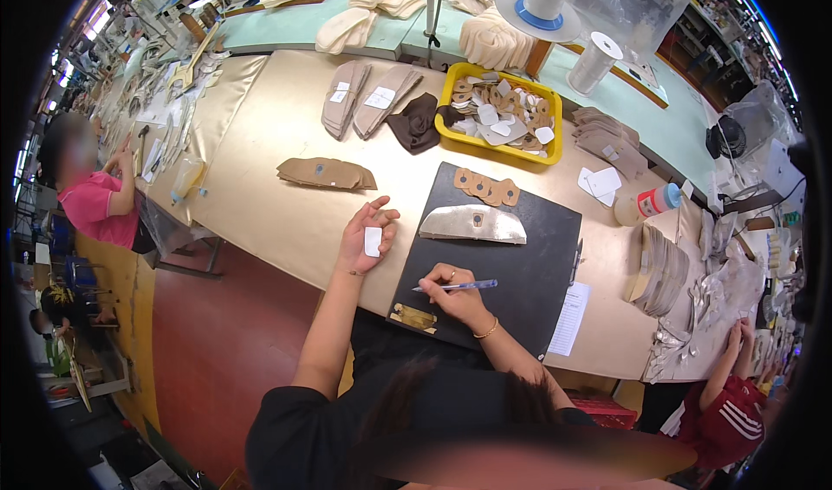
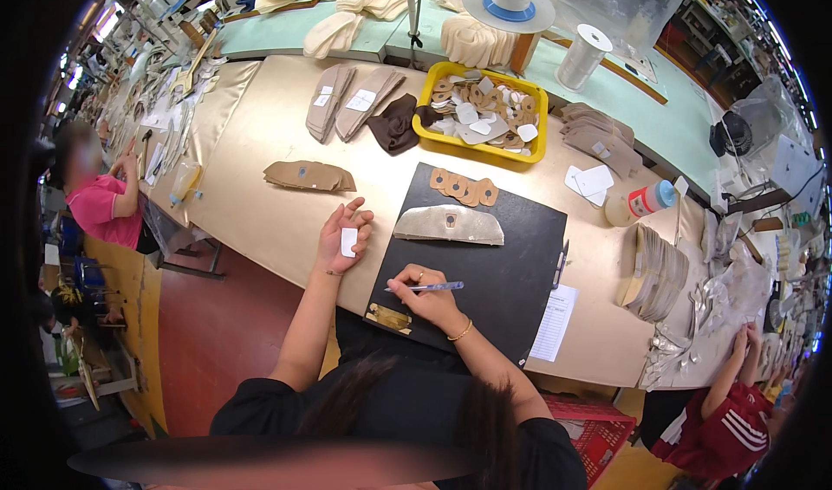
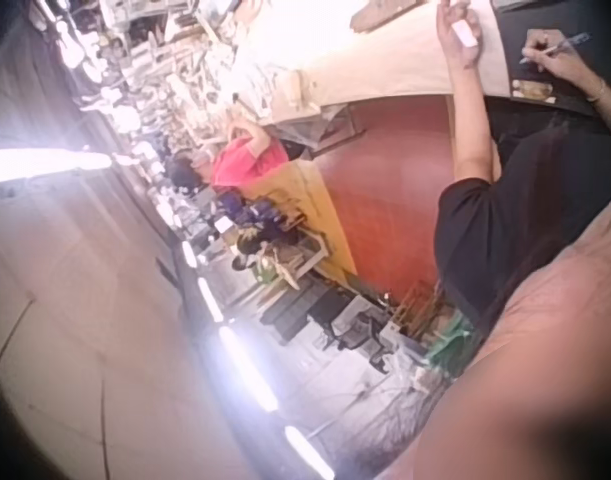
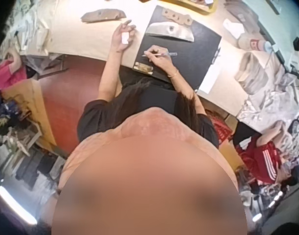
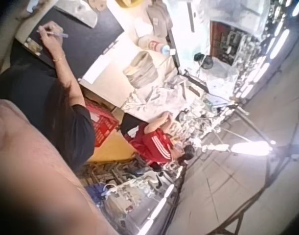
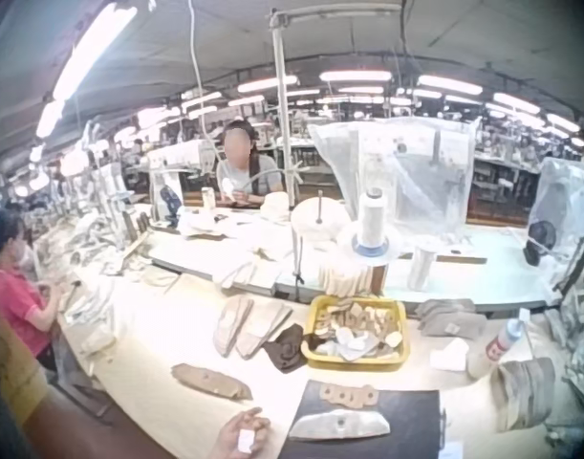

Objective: The person marks cardboard pieces with a pen, then places them into a plastic bag. They carry the bag to a table, remove the pieces, and continue marking additional cardboard pieces on the table.

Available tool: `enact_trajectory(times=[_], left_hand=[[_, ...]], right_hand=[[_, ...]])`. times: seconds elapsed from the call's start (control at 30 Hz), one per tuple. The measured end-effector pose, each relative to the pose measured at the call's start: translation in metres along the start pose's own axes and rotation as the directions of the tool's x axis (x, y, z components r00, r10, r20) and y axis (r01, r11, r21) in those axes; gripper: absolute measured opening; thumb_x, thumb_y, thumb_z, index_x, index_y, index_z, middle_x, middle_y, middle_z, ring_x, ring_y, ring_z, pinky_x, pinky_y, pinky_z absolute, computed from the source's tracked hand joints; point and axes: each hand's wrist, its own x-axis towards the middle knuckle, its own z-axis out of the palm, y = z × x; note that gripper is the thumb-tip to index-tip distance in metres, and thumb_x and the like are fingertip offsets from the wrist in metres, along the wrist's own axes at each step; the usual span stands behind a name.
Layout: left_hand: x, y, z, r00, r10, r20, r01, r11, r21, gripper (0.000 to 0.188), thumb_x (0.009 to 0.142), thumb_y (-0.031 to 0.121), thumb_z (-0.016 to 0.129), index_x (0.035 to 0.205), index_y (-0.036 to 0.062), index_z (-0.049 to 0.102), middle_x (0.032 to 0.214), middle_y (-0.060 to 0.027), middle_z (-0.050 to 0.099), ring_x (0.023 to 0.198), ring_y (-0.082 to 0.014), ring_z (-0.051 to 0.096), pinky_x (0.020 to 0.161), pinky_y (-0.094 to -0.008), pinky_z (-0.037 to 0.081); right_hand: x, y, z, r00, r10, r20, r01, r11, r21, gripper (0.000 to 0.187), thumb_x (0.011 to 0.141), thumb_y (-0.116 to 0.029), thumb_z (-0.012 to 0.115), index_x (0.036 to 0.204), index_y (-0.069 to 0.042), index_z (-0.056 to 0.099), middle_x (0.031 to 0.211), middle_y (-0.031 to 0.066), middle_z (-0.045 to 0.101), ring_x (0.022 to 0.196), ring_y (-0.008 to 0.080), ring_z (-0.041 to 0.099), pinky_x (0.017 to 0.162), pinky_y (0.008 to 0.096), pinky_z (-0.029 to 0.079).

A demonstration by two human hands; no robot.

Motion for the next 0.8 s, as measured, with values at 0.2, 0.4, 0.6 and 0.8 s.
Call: enact_trajectory(times=[0.2,0.4,0.6,0.8], left_hand=[[0.001,0.001,0.001,1.000,-0.002,-0.008,0.002,1.000,0.024,0.034,0.101,0.035,0.042,0.113,0.0066,0.055,0.100,-0.0163,0.062,0.073,-0.0228,0.057,0.047,-0.0286,0.048],[-0.001,0.001,-0.002,1.000,-0.011,-0.012,0.011,1.000,0.014,0.033,0.101,0.036,0.043,0.106,0.0069,0.058,0.094,-0.0144,0.061,0.074,-0.0227,0.058,0.048,-0.0293,0.048],[0.002,0.001,-0.003,1.000,-0.010,0.016,0.010,1.000,0.014,0.034,0.101,0.036,0.043,0.105,0.0067,0.058,0.094,-0.0145,0.061,0.072,-0.0224,0.057,0.046,-0.0284,0.047],[0.001,0.001,-0.001,0.999,-0.008,0.031,0.007,1.000,0.028,0.034,0.101,0.035,0.041,0.106,0.0057,0.059,0.094,-0.0154,0.062,0.068,-0.0219,0.056,0.042,-0.0267,0.044]], right_hand=[[0.000,-0.011,0.003,0.999,0.016,0.045,-0.007,0.982,-0.187,0.014,0.087,-0.017,0.068,0.085,-0.002,0.069,0.075,0.0075,0.065,0.061,0.0160,0.061,0.057,0.0282,0.047],[0.000,-0.017,0.007,0.994,-0.094,0.049,0.095,0.995,-0.013,0.022,0.096,-0.015,0.055,0.112,-0.001,0.064,0.077,0.0059,0.068,0.062,0.0107,0.062,0.057,0.0235,0.050],[-0.001,-0.012,0.004,0.998,-0.010,0.069,0.009,1.000,0.028,0.023,0.098,-0.013,0.053,0.118,-0.005,0.061,0.086,0.0067,0.072,0.056,0.0103,0.062,0.052,0.0236,0.051],[0.001,-0.008,0.004,0.981,-0.136,0.142,0.155,0.978,-0.140,0.016,0.092,-0.016,0.061,0.101,-0.004,0.067,0.078,0.0096,0.071,0.055,0.0170,0.065,0.054,0.0271,0.052]])
